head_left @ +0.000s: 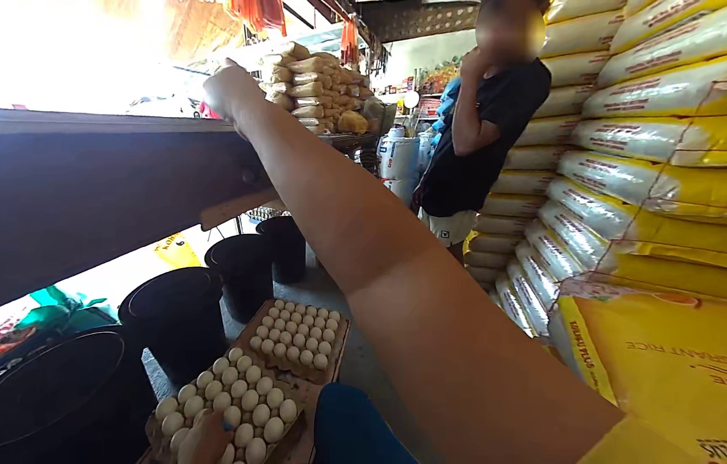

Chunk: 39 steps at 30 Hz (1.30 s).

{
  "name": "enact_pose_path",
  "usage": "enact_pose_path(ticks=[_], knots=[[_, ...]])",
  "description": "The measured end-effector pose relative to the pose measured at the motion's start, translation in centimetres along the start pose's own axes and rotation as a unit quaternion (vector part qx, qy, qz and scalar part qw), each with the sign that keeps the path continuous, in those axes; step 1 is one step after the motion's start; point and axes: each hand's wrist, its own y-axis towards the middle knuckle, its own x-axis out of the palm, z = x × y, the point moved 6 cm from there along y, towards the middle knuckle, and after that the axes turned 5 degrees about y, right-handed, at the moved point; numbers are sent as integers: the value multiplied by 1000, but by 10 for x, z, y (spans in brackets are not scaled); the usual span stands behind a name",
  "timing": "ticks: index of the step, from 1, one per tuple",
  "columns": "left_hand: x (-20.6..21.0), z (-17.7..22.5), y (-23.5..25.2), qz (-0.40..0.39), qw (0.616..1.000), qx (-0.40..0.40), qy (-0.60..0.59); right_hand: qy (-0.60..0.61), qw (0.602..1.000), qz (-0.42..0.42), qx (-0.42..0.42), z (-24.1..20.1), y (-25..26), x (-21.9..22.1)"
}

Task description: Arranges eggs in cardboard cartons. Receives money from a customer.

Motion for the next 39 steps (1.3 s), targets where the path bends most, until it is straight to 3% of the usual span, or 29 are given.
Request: enact_pose_path(ticks=[3, 9, 13, 14, 17, 21, 24, 27, 30, 34, 39], knots=[[-2, 1, -2, -7, 1000, 9, -4, -193, 981, -26, 12, 7, 10, -3], [-3, 0, -7, -16, 1000, 11, 4, -157, 986, 10, 55, 11, 12, -20], [-1, 1, -9, -16, 1000, 9, -4, -280, 960, -21, 5, 7, 11, -16], [-1, 0, -10, -15, 1000, 8, -3, -259, 966, -9, -7, 8, 7, -13], [0, -1, -12, -10, 1000, 4, -6, 10, 993, 120, -17, 15, -17, -5], [2, -4, -10, -3, 1000, 4, -23, 69, 956, 177, -223, 19, -62, 46], [4, -7, -8, -3, 999, 2, -36, 40, 921, 83, -379, 31, -116, 102], [5, -10, -7, 0, 999, 2, -44, 17, 896, -31, -443, 59, -182, 161], [4, -10, -6, -8, 998, 7, -57, 30, 891, -160, -425, 94, -247, 207], [3, -7, -4, -19, 998, 20, -55, 38, 873, -267, -407, 153, -313, 257], [0, -8, 0, -27, 999, 8, -24, -20, 881, -397, -256, 231, -367, 311]])
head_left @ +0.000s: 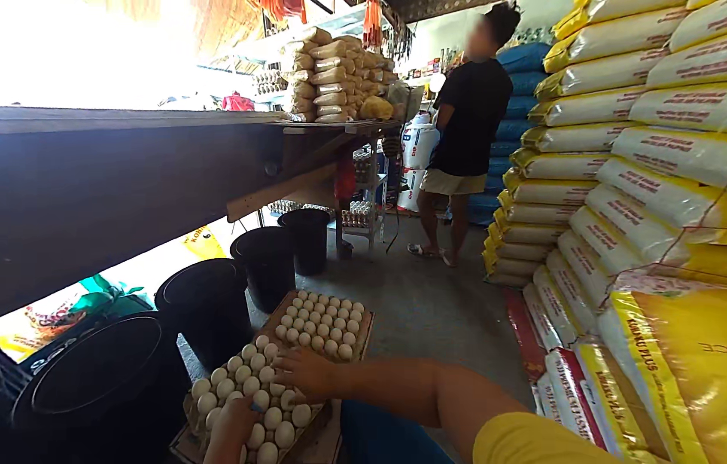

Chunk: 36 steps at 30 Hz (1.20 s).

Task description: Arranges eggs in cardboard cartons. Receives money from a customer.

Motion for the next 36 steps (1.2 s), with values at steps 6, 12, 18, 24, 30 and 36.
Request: enact_pose_path(ticks=[6, 12, 18, 24, 30, 36], knots=[[-2, 4, 2, -18, 999, -16, 36, 82, 984, 1, 156, 53, -26, 67], [-4, 4, 5, -30, 999, -30, 31, 173, 947, 6, 272, 74, -40, 103], [-26, 24, -20, -14, 1000, -27, 5, 208, 933, -20, 292, 63, -36, 82], [-62, 29, -32, 158, 983, 53, -77, 226, 936, 57, 263, 81, -33, 102], [-102, 17, -70, 218, 968, 70, -97, 291, 889, 85, 342, 101, -16, 80], [-106, -12, -73, 220, 968, 29, -120, 268, 877, 70, 393, 124, 51, 76]])
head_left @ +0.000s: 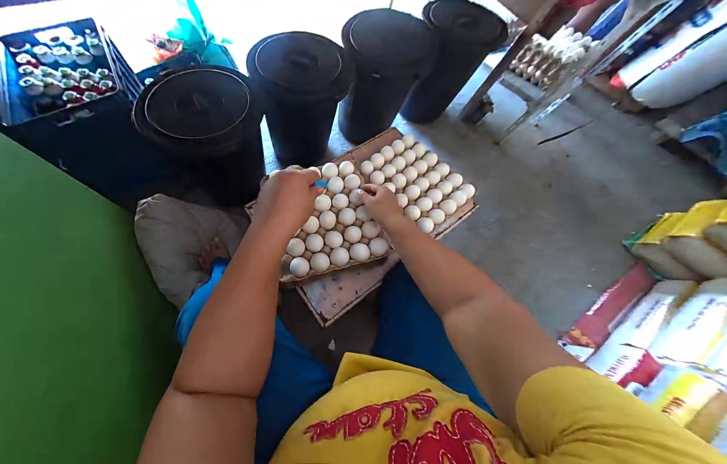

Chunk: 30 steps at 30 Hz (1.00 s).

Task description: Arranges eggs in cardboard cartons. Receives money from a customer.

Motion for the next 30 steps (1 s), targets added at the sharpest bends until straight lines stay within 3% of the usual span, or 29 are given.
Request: enact_pose_path(ticks=[6, 10, 14, 17, 19, 21, 25, 30], knots=[[13, -10, 3, -50, 998, -27, 25, -90, 987, 19, 128, -18, 36, 12], [13, -15, 4, -45, 999, -19, 18, -50, 989, 35, 136, -12, 45, 10], [7, -21, 5, -16, 1000, -24, 1, 193, 974, 114, 27, -17, 34, -3], [2, -19, 5, 16, 998, -28, -45, 435, 895, 93, -44, -24, 7, -10], [2, -15, 6, 26, 994, -24, -100, 541, 838, 53, -34, -28, -20, -13], [4, -12, 7, 22, 989, -21, -148, 587, 809, 15, -11, -24, -43, -11], [18, -11, 11, -9, 968, -49, -245, 615, 788, -16, 9, -6, -69, 6], [40, -10, 14, -40, 936, -104, -335, 552, 831, -63, -10, -5, -70, 20]])
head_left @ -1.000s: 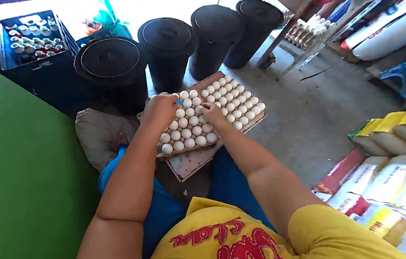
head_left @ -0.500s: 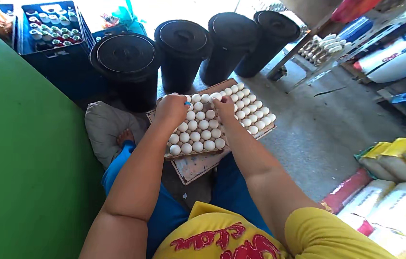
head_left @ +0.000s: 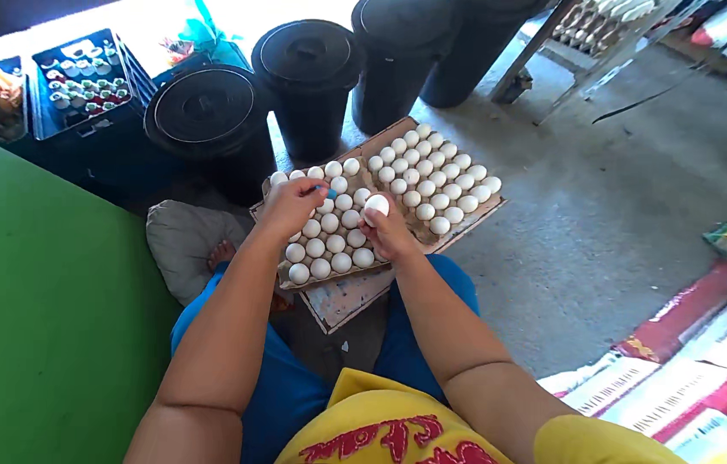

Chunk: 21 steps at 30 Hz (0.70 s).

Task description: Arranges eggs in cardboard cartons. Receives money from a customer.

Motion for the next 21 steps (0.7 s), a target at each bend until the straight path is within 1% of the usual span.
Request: enact_pose_path(ticks=[4, 6, 8, 11, 14, 17, 21], knots=[[17, 0, 0, -33, 999, 8, -15, -68, 996, -51, -19, 7, 10, 8], [28, -1, 3, -55, 998, -5, -42, -95, 993, -63, -25, 6, 14, 12], [38, -6, 10, -68, 995, -29, -72, -117, 989, -75, -49, 3, 18, 15], [49, -12, 22, -61, 990, -44, -122, -154, 980, -85, -90, -4, 20, 15], [57, -12, 32, -38, 986, -44, -155, -174, 974, -94, -107, -10, 19, 14], [66, -13, 40, -39, 987, 9, -154, -187, 970, -95, -124, -14, 17, 12], [75, -10, 44, -43, 988, 111, -102, -205, 964, -86, -144, -17, 16, 11]])
